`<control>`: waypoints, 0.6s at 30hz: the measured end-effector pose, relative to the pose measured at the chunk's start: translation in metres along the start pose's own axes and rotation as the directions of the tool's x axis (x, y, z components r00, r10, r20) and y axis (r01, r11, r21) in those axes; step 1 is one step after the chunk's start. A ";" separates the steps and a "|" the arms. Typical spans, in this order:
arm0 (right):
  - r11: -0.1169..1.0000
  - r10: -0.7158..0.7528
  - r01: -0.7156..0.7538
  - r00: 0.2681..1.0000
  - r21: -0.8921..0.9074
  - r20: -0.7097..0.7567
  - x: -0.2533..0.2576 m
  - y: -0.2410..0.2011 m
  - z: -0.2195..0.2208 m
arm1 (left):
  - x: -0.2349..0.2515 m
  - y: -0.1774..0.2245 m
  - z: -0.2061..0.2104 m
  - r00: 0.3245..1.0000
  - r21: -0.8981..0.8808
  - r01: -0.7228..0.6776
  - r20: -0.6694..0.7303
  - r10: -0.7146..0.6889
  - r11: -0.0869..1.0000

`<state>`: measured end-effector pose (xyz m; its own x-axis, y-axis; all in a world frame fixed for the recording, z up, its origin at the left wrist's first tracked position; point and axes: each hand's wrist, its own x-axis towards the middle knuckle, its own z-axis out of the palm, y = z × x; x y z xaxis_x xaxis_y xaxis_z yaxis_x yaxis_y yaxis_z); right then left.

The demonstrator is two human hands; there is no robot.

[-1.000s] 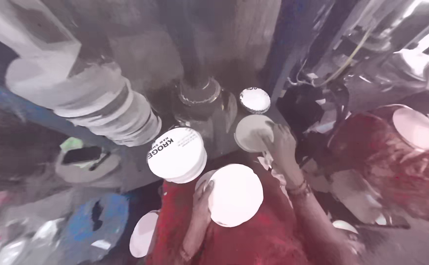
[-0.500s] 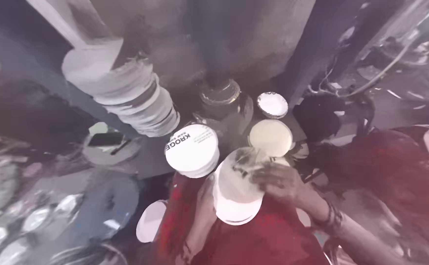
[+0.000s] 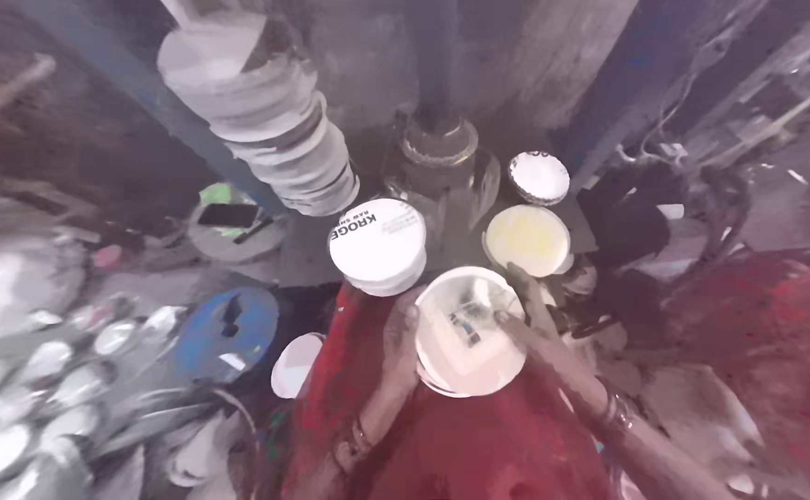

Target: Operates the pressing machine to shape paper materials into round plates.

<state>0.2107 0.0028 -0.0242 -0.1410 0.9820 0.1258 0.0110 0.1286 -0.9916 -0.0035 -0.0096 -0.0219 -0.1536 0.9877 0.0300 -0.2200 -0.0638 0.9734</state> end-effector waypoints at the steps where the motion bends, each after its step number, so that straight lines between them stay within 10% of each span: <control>1: 1.000 0.002 -0.002 1.000 0.016 0.019 -0.003 0.002 0.005 | -0.002 0.002 -0.002 0.997 0.052 -0.022 0.081 0.017 0.998; 7: 0.985 -0.159 0.170 0.951 -0.020 0.264 -0.029 0.009 0.008 | -0.013 0.014 -0.052 0.869 0.108 0.088 0.478 -0.129 0.990; 14: 0.884 -0.243 0.276 0.961 -0.378 0.134 -0.044 -0.005 0.041 | -0.025 0.025 -0.031 0.877 0.405 -0.092 0.465 -0.119 0.910; 18: 0.873 -0.367 0.406 0.912 -0.271 0.183 -0.047 0.000 0.035 | -0.008 0.033 -0.041 0.718 0.194 0.285 0.606 -0.343 0.939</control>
<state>0.1824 -0.0485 -0.0309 -0.3139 0.8230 0.4735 0.2209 0.5483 -0.8066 -0.0489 -0.0259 0.0002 0.5486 0.8175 -0.1752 -0.0633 0.2495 0.9663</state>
